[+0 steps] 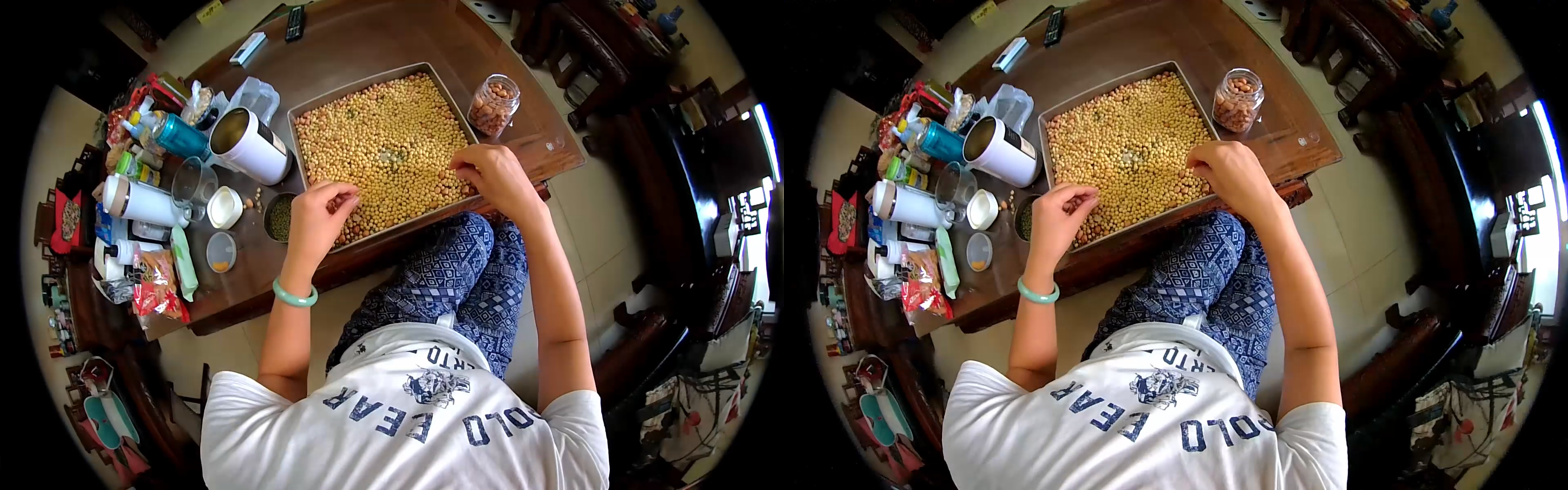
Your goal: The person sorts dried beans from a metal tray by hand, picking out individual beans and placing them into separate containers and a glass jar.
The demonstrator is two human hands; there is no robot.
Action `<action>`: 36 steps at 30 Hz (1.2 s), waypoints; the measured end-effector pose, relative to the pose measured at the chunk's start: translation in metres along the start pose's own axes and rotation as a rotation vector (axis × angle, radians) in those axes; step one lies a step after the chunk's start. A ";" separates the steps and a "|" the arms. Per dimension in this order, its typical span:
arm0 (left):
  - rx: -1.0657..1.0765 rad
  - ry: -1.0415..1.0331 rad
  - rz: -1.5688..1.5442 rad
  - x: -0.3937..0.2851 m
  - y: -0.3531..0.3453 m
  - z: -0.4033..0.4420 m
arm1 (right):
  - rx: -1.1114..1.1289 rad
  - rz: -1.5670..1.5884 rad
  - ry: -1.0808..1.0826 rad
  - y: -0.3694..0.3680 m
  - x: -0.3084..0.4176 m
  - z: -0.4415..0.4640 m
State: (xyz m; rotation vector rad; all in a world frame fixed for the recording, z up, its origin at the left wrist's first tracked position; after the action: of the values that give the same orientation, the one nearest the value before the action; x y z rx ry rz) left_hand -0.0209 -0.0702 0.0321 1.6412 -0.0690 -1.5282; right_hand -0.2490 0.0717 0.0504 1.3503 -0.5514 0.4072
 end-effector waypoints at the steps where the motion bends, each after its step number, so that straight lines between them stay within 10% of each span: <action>1: -0.007 0.008 0.014 0.000 0.002 -0.008 | 0.050 -0.006 -0.011 -0.004 0.000 0.002; 22: -0.020 -0.007 -0.087 -0.003 0.013 -0.021 | 0.149 -0.183 -0.007 -0.029 0.006 0.019; 36: 0.411 -0.269 0.145 -0.012 -0.032 0.005 | 0.231 0.326 -0.341 -0.016 -0.002 0.007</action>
State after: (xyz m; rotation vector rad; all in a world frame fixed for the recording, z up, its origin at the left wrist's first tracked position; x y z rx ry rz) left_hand -0.0440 -0.0456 0.0228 1.6825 -0.6720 -1.6887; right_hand -0.2430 0.0617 0.0373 1.5681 -1.0408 0.5203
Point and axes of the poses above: each hand's wrist, its own z-axis towards the middle knuckle, its own y-axis out of the back of the hand, x = y × z, the point moved 5 cm from there along z, towards the middle knuckle, and after that the axes turned 11 degrees about x, right-handed, at the moved point
